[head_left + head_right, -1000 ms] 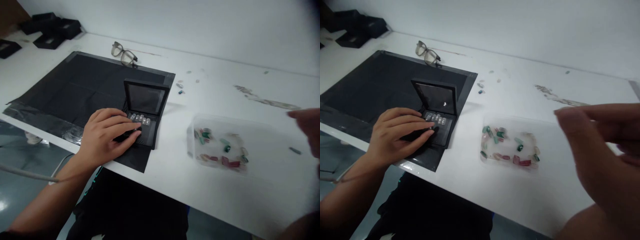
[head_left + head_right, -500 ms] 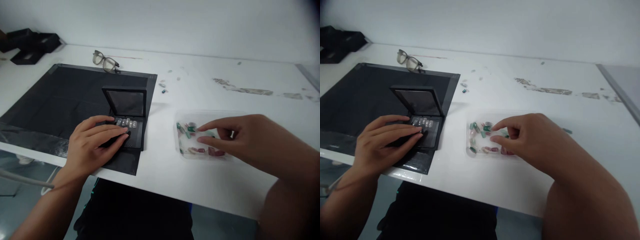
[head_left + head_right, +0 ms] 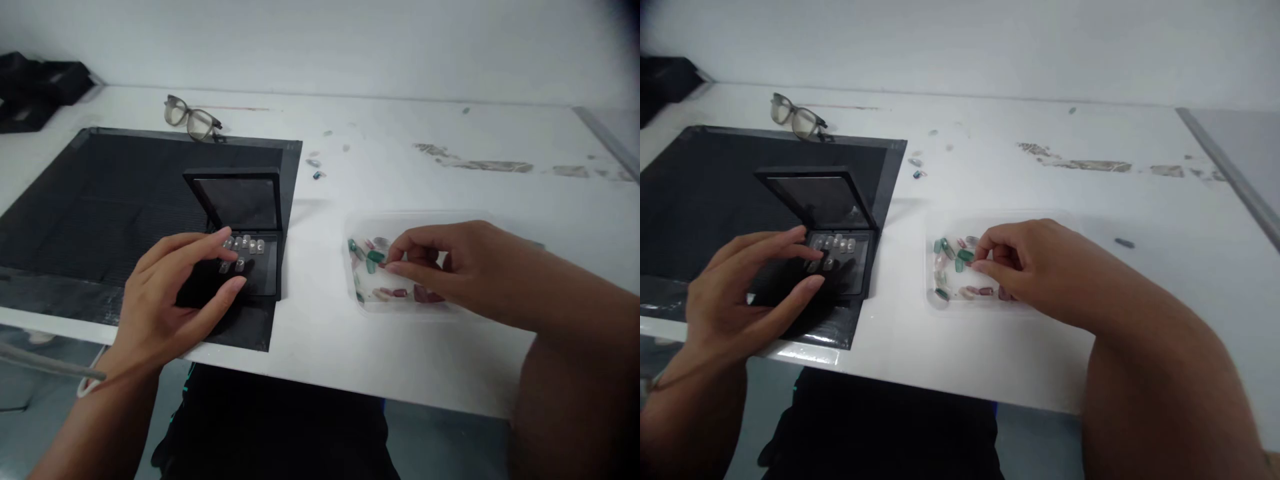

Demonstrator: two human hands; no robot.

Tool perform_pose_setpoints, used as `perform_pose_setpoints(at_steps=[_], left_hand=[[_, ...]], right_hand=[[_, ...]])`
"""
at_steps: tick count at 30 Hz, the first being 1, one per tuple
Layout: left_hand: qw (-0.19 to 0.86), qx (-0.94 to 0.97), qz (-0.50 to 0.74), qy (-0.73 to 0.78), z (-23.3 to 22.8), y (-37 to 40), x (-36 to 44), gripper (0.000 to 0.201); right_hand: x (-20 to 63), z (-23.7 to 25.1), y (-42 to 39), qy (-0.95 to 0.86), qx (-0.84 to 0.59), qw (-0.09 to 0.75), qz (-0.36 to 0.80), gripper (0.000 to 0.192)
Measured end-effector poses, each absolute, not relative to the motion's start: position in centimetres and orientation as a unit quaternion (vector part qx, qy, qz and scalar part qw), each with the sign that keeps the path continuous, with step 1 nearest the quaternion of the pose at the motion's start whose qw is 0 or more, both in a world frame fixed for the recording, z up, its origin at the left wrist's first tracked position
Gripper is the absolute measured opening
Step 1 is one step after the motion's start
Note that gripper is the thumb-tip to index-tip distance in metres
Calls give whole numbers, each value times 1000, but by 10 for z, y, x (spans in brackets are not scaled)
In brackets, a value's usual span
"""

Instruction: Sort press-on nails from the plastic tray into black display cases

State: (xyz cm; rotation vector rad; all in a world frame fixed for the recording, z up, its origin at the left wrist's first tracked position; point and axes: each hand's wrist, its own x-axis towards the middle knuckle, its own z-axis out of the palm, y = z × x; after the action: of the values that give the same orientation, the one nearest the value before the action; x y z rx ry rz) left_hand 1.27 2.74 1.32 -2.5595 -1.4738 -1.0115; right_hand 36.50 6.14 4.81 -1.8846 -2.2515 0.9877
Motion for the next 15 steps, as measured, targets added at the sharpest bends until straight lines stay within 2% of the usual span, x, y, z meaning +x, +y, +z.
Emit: perform_pose_setpoints(at_steps=[3,7,15], left_hand=[[-13,-812,-328,-482,13,27,13,62],[-19,-815,-324,-480,13,27,13,63],[-23,-839,-308,-449,14,27,9,58]], right_hand=[[367,53,60,-716,-602,55,349,45],[367,58,58,-706,-597,97,368,47],[369,56,57,-702,-610,62,362,59]])
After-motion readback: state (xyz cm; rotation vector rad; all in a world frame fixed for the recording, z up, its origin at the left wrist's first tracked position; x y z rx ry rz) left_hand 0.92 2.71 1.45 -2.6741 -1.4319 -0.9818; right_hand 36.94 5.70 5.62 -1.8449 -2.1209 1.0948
